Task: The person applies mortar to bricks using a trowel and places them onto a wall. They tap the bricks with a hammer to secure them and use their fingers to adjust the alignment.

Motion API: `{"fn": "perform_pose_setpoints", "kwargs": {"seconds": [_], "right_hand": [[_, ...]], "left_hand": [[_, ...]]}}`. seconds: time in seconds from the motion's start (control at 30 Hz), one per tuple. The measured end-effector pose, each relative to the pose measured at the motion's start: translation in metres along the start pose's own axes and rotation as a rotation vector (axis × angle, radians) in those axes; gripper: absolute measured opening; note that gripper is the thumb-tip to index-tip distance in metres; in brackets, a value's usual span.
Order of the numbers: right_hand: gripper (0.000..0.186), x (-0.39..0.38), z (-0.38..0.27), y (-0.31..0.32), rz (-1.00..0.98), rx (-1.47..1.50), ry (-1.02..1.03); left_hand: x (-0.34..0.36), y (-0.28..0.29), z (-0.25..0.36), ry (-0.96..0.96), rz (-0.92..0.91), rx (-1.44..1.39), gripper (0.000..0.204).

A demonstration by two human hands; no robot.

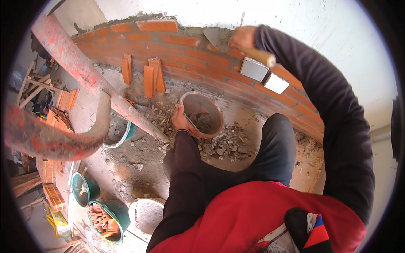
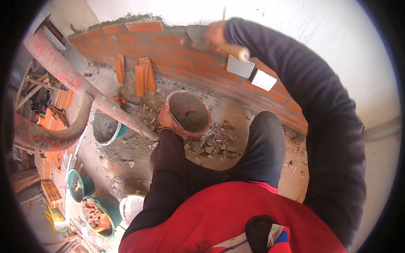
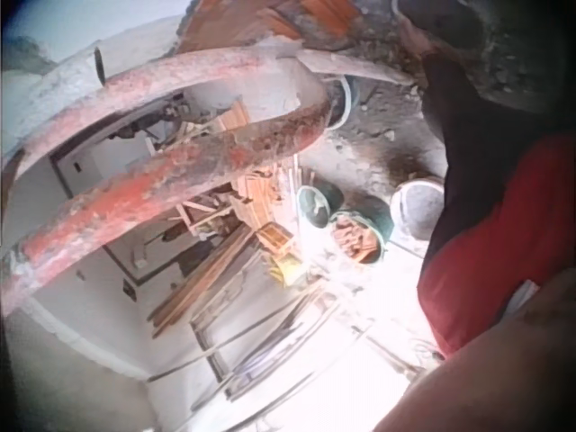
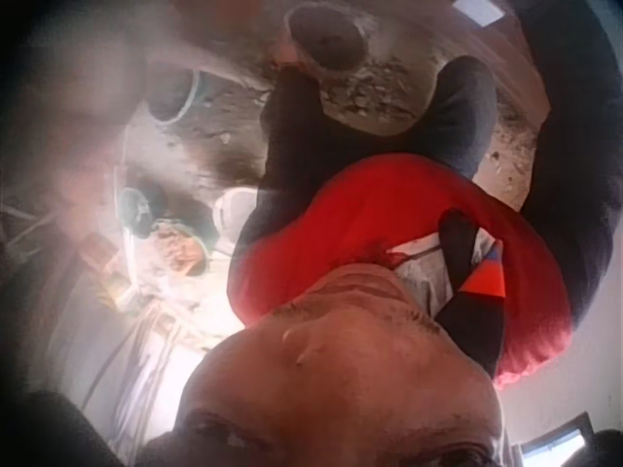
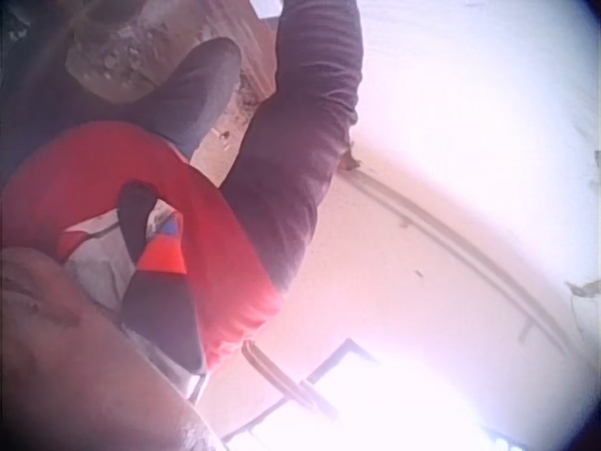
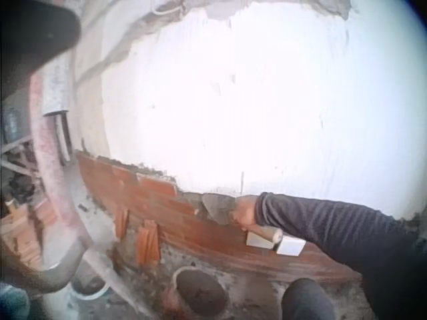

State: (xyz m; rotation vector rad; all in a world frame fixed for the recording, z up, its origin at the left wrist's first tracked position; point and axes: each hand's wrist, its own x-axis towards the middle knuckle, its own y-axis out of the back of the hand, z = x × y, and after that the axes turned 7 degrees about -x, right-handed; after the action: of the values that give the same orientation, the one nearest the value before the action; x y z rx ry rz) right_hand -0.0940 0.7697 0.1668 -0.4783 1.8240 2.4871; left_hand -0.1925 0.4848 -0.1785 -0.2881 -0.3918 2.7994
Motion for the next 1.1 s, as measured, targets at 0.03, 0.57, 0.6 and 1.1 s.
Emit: {"fn": "perform_pose_setpoints", "kwargs": {"seconds": [0.03, 0.57, 0.6, 1.1], "right_hand": [[0.031, 0.013, -0.024, 0.025, -0.091, 0.418, -0.314], [0.035, -0.053, -0.023, 0.016, -0.285, 1.067, -0.896], [0.035, -0.057, -0.024, 0.013, -0.275, 1.074, -0.892], [0.037, -0.116, -0.047, -0.026, -0.097, 1.422, -0.91]], "left_hand": [[0.005, 0.016, -0.006, -0.003, 0.023, -0.019, 0.05], [0.003, 0.033, 0.009, 0.06, 0.025, -0.052, 0.055], [0.003, 0.035, 0.01, 0.073, 0.032, -0.044, 0.055], [0.011, 0.044, 0.0, 0.062, -0.043, -0.061, 0.053]]}}
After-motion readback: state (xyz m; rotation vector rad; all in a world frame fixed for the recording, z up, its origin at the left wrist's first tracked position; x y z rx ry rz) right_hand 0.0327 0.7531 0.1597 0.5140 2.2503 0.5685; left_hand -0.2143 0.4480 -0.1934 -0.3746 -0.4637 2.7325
